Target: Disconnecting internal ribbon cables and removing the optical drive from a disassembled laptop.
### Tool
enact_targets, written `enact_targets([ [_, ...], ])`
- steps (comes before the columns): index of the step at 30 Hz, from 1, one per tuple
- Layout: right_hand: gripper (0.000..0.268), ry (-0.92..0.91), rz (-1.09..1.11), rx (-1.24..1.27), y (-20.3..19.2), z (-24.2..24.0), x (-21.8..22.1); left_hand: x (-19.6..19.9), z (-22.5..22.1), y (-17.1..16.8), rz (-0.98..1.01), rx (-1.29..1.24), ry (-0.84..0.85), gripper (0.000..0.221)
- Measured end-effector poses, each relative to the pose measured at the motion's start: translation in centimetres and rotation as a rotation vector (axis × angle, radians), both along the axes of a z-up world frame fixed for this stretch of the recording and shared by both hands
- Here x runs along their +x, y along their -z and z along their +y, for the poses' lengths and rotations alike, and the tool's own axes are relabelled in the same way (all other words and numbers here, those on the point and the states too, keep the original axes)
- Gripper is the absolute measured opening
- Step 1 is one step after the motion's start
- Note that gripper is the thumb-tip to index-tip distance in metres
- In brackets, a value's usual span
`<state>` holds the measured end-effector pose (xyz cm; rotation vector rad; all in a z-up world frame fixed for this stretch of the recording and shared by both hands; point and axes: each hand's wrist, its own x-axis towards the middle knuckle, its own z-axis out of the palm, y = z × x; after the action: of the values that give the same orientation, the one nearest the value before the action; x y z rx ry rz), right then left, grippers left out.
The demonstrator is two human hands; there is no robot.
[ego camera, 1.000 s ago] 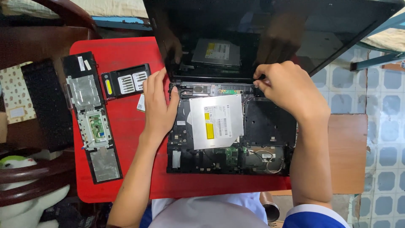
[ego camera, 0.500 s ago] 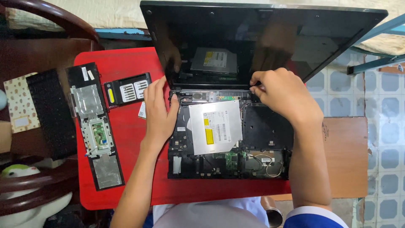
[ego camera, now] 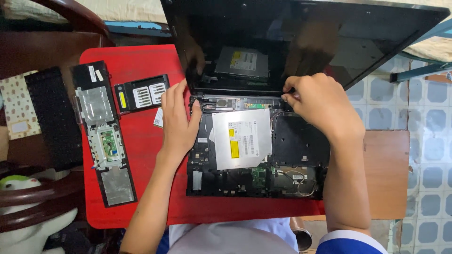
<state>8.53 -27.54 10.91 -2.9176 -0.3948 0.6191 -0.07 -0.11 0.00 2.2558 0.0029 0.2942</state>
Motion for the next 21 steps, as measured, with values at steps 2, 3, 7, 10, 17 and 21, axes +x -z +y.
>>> enact_targets([
  [2, 0.019, 0.004, -0.012, -0.001, -0.2, 0.0, 0.0, 0.0, 0.0, 0.1, -0.011, 0.002, 0.003, 0.044],
  [3, 0.019, 0.000, -0.008, -0.004, -0.5, 0.1, 0.0, 0.1, 0.1, 0.3, -0.018, 0.004, 0.005, 0.044],
  [7, 0.019, 0.007, -0.006, -0.005, -0.9, 0.4, -0.2, 0.1, 0.2, 0.6, -0.014, 0.006, -0.002, 0.044],
  [10, 0.018, 0.000, -0.005, -0.004, -0.4, 0.1, 0.1, 0.2, 0.1, 0.3, -0.006, -0.003, -0.004, 0.043],
  [17, 0.017, 0.001, 0.003, -0.007, 0.1, 0.1, 0.1, 0.2, -0.1, -0.2, 0.028, -0.010, -0.023, 0.043],
  [21, 0.021, 0.019, 0.013, 0.005, 0.1, 0.3, -0.1, 0.1, -0.1, -0.2, 0.028, -0.011, -0.019, 0.043],
])
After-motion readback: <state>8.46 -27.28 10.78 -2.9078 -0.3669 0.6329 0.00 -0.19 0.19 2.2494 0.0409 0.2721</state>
